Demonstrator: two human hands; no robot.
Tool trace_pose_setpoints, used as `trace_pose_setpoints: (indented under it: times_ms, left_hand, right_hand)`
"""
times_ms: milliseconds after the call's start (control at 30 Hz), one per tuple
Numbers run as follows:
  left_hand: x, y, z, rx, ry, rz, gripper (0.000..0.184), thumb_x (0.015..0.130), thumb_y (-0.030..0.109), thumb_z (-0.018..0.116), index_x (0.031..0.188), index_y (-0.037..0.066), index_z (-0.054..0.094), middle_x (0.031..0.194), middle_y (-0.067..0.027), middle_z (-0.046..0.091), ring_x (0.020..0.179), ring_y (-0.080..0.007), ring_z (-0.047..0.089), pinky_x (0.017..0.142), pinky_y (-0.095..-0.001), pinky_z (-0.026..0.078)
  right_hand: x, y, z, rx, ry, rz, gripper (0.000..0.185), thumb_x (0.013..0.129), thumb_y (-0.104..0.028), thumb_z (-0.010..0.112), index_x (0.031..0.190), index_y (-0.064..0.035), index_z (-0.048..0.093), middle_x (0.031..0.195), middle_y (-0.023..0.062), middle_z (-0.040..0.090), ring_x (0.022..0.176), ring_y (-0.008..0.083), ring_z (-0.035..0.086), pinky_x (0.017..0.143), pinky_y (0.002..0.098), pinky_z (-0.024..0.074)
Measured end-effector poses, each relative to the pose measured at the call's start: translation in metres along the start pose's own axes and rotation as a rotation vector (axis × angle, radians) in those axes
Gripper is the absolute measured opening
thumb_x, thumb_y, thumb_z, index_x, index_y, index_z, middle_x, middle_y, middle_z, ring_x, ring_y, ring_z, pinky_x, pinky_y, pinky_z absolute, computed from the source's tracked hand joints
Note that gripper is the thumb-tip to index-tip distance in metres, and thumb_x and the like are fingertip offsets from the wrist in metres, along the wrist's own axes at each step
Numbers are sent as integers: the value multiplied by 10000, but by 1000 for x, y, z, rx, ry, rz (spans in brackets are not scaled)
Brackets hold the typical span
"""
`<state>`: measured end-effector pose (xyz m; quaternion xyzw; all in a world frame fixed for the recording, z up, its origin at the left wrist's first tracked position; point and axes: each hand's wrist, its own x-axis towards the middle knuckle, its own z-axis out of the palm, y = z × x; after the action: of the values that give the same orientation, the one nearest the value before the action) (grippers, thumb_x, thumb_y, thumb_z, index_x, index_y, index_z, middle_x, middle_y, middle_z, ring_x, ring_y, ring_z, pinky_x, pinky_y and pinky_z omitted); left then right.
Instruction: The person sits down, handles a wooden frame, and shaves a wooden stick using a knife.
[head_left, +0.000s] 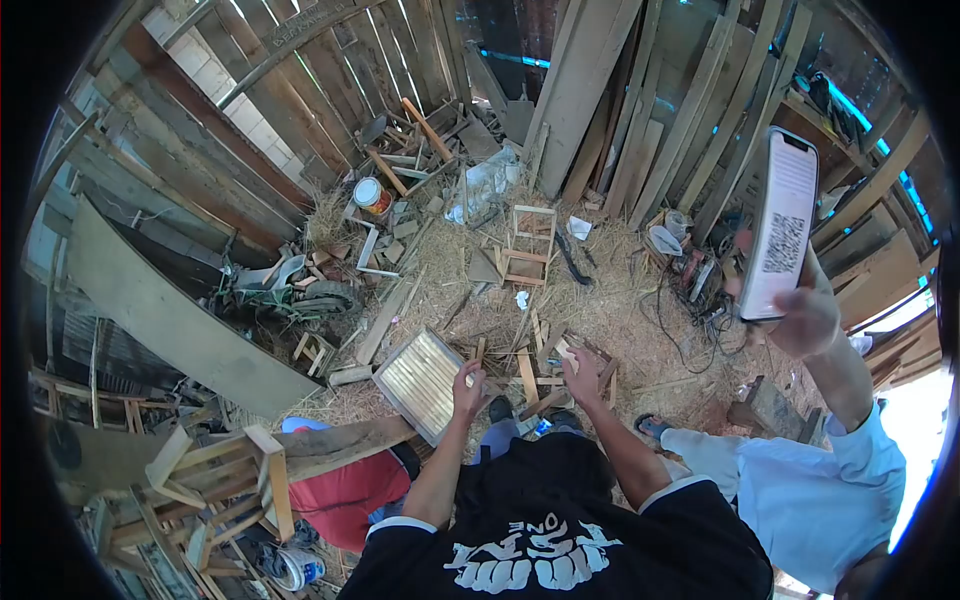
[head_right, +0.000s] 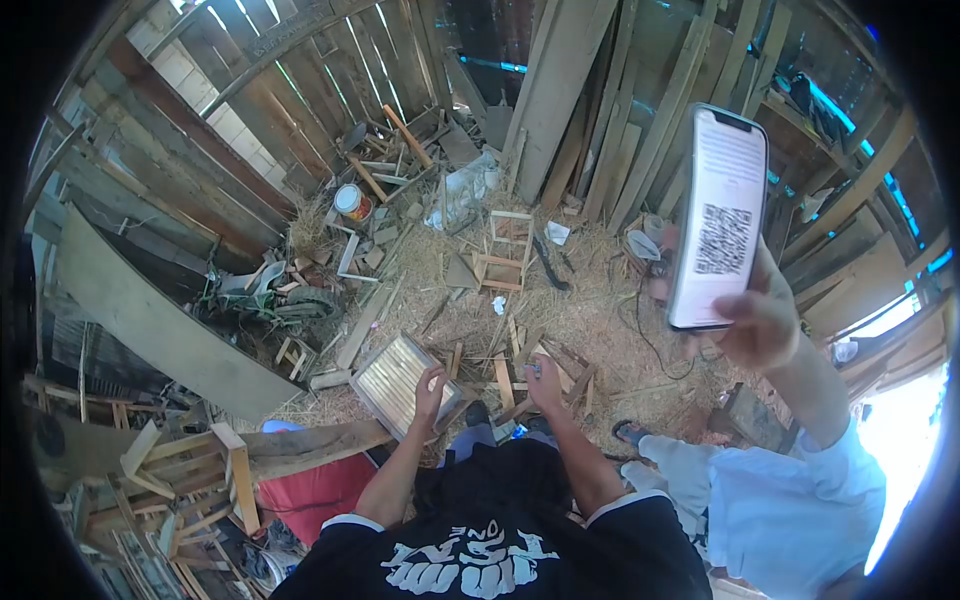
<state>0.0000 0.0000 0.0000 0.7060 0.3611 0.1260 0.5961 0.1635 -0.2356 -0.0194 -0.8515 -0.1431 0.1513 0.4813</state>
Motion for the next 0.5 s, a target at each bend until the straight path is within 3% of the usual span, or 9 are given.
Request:
trace_pose_setpoints:
  times_ms: [333, 433, 467, 500]
  left_hand:
    - [71, 16, -45, -165, -47, 16, 366, 961, 194, 634, 1261, -9, 585, 1170, -99, 629, 1112, -166, 568, 950, -301, 457]
    - [91, 14, -59, -224, -64, -11, 385, 942, 194, 656, 1260, -12, 589, 1175, -107, 633, 1135, -190, 572, 986, -309, 440]
    - [93, 20, -67, -123, -98, -30, 500, 939, 264, 653, 1349, 3, 535, 1311, -150, 560, 1274, -247, 487, 1083, -354, 363]
    - [97, 23, -71, -95, -87, -45, 542, 938, 292, 647, 1382, 15, 504, 1361, -157, 514, 1317, -262, 433, 1108, -368, 326]
  right_hand:
    - [21, -49, 65, 98, 209, 29, 346, 925, -207, 616, 1218, -24, 595, 1186, 181, 607, 1114, 315, 593, 977, 402, 463]
    - [18, -43, 89, 142, 105, 144, 325, 933, -199, 612, 1215, -39, 602, 1174, 159, 626, 1083, 291, 618, 943, 380, 483]
    - [16, -37, 96, 88, 97, 105, 314, 930, -184, 618, 1219, -60, 607, 1169, 137, 639, 1049, 270, 637, 876, 362, 513]
    - [16, -43, 98, 95, 113, 128, 314, 926, -181, 623, 1217, -64, 610, 1164, 135, 642, 1041, 267, 641, 858, 361, 519]
